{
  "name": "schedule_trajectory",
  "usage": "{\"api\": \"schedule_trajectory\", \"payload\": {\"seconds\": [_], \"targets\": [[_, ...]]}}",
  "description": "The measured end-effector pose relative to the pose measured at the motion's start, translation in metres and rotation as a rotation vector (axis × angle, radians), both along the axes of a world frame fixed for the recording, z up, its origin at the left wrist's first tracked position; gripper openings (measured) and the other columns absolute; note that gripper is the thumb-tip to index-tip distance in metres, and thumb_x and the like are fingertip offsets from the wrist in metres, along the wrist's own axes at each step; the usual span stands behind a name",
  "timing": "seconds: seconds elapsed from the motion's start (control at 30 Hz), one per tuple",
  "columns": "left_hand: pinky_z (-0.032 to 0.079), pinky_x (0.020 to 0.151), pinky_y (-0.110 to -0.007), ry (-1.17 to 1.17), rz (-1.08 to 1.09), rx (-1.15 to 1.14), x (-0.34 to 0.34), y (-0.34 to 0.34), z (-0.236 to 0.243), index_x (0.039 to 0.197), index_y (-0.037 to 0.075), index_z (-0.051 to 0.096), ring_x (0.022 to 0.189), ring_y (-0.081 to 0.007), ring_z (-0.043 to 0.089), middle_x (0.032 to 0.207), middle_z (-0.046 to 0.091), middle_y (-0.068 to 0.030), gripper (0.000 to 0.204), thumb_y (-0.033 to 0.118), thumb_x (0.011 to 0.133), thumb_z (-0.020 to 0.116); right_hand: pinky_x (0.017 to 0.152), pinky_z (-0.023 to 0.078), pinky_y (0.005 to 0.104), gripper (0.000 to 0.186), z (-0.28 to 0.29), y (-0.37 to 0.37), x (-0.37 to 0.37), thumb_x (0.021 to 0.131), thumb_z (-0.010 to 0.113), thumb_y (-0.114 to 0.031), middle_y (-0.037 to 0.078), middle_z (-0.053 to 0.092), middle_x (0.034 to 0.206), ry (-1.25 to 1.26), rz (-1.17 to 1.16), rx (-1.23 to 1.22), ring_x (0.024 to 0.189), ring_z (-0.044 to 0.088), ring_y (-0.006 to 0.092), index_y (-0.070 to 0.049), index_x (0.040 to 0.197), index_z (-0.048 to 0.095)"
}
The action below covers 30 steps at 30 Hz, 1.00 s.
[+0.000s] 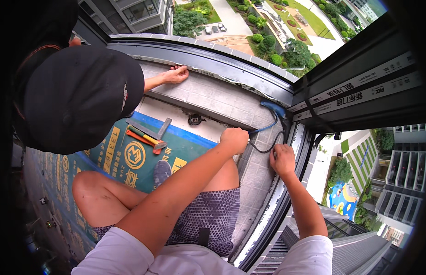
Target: The recorder is installing and securing a window frame in a high-rise building under renovation.
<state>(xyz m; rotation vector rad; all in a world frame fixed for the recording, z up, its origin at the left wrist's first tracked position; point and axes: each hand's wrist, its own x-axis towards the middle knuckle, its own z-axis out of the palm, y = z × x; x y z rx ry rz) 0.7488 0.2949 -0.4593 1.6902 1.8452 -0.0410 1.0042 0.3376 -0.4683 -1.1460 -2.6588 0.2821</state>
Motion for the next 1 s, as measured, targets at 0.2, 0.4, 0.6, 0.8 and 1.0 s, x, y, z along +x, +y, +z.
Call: {"api": "schedule_trajectory", "payload": {"seconds": [0.2,0.4,0.6,0.8,1.0], "targets": [[0.063,0.086,-0.046,-0.11,0.072,0.047,0.0,0.002,0.008,0.096,0.005,0.082,0.098,-0.0362,0.078,0.103,0.08,-0.0201,0.019,0.011,0.086,0.068,0.082,0.048,0.0474,0.014,0.002,-0.001,-0.001,0.086,0.073,-0.012,0.014,0.064,0.085,-0.021,-0.013,0.002,0.088,0.062,0.0369,-0.006,0.085,0.059],[0.063,0.086,-0.045,-0.087,0.076,0.086,0.002,-0.002,-0.002,0.093,0.006,0.082,0.096,-0.0355,0.079,0.102,0.079,-0.0203,0.017,0.013,0.083,0.071,0.082,0.049,0.0472,0.016,-0.002,0.0,0.002,0.083,0.074,-0.01,0.014,0.063,0.085,-0.007,-0.001,-0.014,0.088,0.062,0.037,-0.006,0.084,0.059],[0.063,0.083,-0.044,-0.038,-0.001,0.085,0.001,-0.003,0.001,0.092,0.007,0.082,0.095,-0.0346,0.079,0.101,0.08,-0.0199,0.017,0.012,0.083,0.07,0.082,0.049,0.0469,0.015,-0.003,-0.001,-0.005,0.084,0.075,-0.011,0.014,0.064,0.084,0.002,-0.005,0.009,0.088,0.062,0.0362,-0.006,0.084,0.06],[0.063,0.085,-0.047,-0.08,0.038,0.124,0.021,0.009,0.01,0.095,0.004,0.082,0.096,-0.0374,0.079,0.101,0.079,-0.0215,0.019,0.01,0.085,0.067,0.082,0.049,0.0463,0.014,-0.001,0.0,0.017,0.084,0.073,-0.012,0.013,0.065,0.085,-0.056,-0.052,-0.036,0.088,0.063,0.035,-0.007,0.085,0.06],[0.06,0.093,-0.052,-0.116,0.174,0.075,-0.004,0.001,-0.016,0.099,0.006,0.081,0.103,-0.0402,0.076,0.106,0.078,-0.0222,0.023,0.02,0.082,0.074,0.084,0.049,0.0455,0.013,-0.01,0.003,0.002,0.086,0.072,-0.014,0.013,0.065,0.086,0.012,0.02,-0.016,0.089,0.063,0.0351,-0.007,0.087,0.061]]}}
